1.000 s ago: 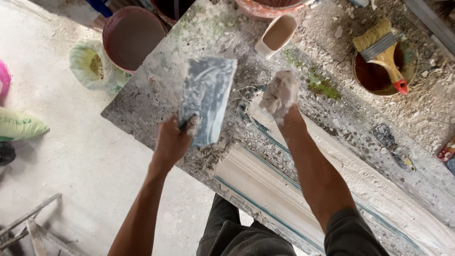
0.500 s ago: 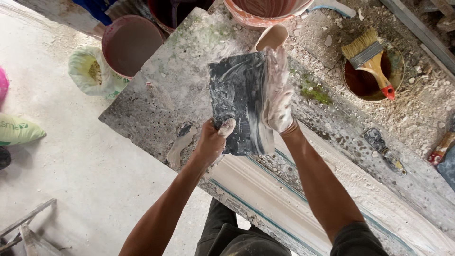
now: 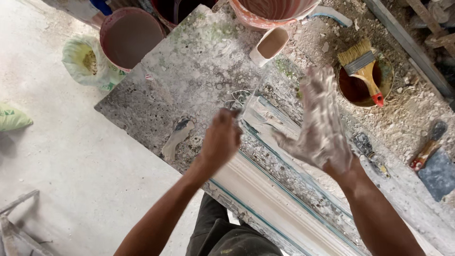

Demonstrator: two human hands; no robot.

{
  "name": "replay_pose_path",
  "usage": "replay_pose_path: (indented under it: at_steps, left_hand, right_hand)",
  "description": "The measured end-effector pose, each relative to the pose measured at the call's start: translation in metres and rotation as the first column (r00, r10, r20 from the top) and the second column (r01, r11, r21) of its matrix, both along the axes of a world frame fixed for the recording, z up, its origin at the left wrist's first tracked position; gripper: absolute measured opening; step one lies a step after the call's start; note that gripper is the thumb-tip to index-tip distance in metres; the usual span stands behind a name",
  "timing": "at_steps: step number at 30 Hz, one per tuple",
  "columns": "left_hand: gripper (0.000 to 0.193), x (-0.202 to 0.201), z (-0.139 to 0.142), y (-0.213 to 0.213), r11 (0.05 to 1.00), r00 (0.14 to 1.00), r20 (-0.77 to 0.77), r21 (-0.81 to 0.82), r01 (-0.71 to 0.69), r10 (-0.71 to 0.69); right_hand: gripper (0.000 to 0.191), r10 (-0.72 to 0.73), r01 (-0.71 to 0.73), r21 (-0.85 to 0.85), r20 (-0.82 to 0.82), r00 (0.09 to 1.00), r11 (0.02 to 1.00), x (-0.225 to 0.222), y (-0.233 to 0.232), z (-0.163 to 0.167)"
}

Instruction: The person wipes plaster cornice moldings laid on a workbench using a flat sponge pad, rubbing along the grooved profiles. They periodically dip the sponge into a bucket of water, scrub it, wring out a blue cloth, and resume wiping the moldings.

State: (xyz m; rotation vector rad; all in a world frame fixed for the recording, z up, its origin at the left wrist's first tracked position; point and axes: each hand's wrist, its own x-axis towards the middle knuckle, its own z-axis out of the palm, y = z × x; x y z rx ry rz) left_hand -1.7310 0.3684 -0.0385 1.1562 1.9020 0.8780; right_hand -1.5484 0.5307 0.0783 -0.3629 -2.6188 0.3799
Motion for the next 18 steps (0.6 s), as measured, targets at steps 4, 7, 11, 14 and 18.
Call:
replay_pose_path:
  at_steps: [4,7,11,14,18]
  left_hand:
    - [0.035,0.083,-0.012,0.006,0.929,0.773,-0.625,0.211,0.304,-0.111]
    - [0.037,0.121,-0.025,0.004,0.900,0.782,-0.603,0.235,0.368,-0.162]
    - [0.035,0.091,-0.051,0.000,0.863,0.926,-0.291,0.372,0.342,-0.241]
    - [0.040,0.020,-0.088,0.026,0.969,0.917,-0.393,0.193,0.156,-0.069]
    - [0.052,-0.042,-0.129,0.078,0.987,0.818,-0.571,0.088,0.138,-0.063]
  right_hand:
    - [0.071,-0.075,-0.086,0.182,0.726,0.684,0.979,0.014,-0.011,-0.028]
    - [0.066,-0.075,-0.271,0.190,0.921,0.382,0.944,0.031,-0.006,-0.083]
    - [0.064,-0.069,-0.409,0.312,0.858,0.510,0.858,0.066,0.016,-0.133]
    - [0.075,0.050,-0.350,0.273,0.721,0.691,0.896,0.073,0.025,-0.157]
    - [0.077,0.130,-0.311,0.111,0.739,0.661,0.944,0.036,0.025,-0.189]
